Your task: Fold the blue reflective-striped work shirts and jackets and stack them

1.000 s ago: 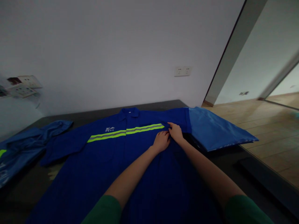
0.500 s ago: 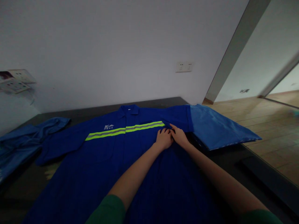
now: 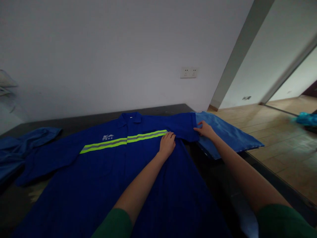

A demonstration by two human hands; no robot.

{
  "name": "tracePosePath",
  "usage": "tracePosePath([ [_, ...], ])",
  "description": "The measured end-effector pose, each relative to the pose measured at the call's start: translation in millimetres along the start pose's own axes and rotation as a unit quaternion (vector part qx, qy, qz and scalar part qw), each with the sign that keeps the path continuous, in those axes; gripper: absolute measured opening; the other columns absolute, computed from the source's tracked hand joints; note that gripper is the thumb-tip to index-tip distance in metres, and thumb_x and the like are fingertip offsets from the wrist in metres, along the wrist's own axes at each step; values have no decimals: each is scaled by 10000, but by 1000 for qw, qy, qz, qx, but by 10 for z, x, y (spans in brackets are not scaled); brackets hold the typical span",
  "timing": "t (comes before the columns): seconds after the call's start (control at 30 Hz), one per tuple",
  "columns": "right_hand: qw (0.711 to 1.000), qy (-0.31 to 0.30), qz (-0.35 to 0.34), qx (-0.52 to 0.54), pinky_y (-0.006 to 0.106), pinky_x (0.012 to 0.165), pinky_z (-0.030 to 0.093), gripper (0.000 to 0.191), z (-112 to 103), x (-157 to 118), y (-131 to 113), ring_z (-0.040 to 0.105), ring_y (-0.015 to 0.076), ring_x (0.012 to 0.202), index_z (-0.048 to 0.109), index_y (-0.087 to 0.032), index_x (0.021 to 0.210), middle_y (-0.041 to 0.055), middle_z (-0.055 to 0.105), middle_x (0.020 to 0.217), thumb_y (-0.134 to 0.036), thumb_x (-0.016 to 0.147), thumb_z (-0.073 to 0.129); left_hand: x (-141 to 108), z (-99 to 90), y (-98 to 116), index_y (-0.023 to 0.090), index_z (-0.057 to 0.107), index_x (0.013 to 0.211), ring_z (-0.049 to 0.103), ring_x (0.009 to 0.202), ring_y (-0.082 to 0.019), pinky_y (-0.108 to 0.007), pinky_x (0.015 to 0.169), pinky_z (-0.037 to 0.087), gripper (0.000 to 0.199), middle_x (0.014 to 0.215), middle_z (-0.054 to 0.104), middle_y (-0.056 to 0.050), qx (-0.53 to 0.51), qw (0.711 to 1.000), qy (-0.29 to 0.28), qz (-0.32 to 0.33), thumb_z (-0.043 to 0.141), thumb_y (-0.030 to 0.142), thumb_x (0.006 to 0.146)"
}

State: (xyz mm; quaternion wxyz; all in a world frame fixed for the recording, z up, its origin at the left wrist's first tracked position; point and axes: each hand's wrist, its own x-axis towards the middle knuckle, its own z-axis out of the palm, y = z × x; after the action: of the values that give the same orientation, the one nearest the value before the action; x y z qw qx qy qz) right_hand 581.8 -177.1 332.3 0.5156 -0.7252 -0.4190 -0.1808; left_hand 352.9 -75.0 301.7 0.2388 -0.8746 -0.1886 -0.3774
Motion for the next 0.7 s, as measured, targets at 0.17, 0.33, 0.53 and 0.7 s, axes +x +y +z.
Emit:
tracePosePath([
  [0.17, 998, -6, -53, 32, 270, 793, 508, 430, 193, 59, 1, 646, 188, 931, 634, -151, 1155, 80, 683, 1010, -171, 731, 708, -19, 43, -8, 114, 594, 1217, 409, 1355, -213, -393, 1127, 326, 349, 1376, 545, -124, 29, 999, -36, 12, 415, 135, 918],
  [0.33, 998, -5, -66, 13, 346, 889, 488, 377, 173, 121, 58, 634, 233, 959, 693, -112, 1080, 114, 675, 999, -46, 717, 614, -49, 7, -72, 168, 518, 1350, 405, 1359, -208, -396, 1119, 341, 424, 1428, 498, -92, 39, 996, -69, 40, 420, 199, 939],
  [0.53, 985, 71, -150, -40, 451, 1072, 337, 425, 215, 193, -374, 429, 321, 1277, 608, -80, 1252, 207, 479, 1351, -113, 853, 468, -48, 14, -126, 228, 527, 1349, 352, 1389, -214, -425, 1116, 336, 416, 1451, 473, -68, 28, 997, -40, 61, 429, 231, 945],
  [0.7, 954, -87, -282, -46, 338, 1128, 291, 425, 807, 313, -1156, 445, 206, 1304, 561, -140, 1335, 110, 550, 1365, -176, 947, 390, -40, 18, -127, 168, 462, 1394, 353, 1390, -200, -417, 1150, 278, 437, 1462, 458, -79, 22, 992, -77, 94, 375, 258, 975],
])
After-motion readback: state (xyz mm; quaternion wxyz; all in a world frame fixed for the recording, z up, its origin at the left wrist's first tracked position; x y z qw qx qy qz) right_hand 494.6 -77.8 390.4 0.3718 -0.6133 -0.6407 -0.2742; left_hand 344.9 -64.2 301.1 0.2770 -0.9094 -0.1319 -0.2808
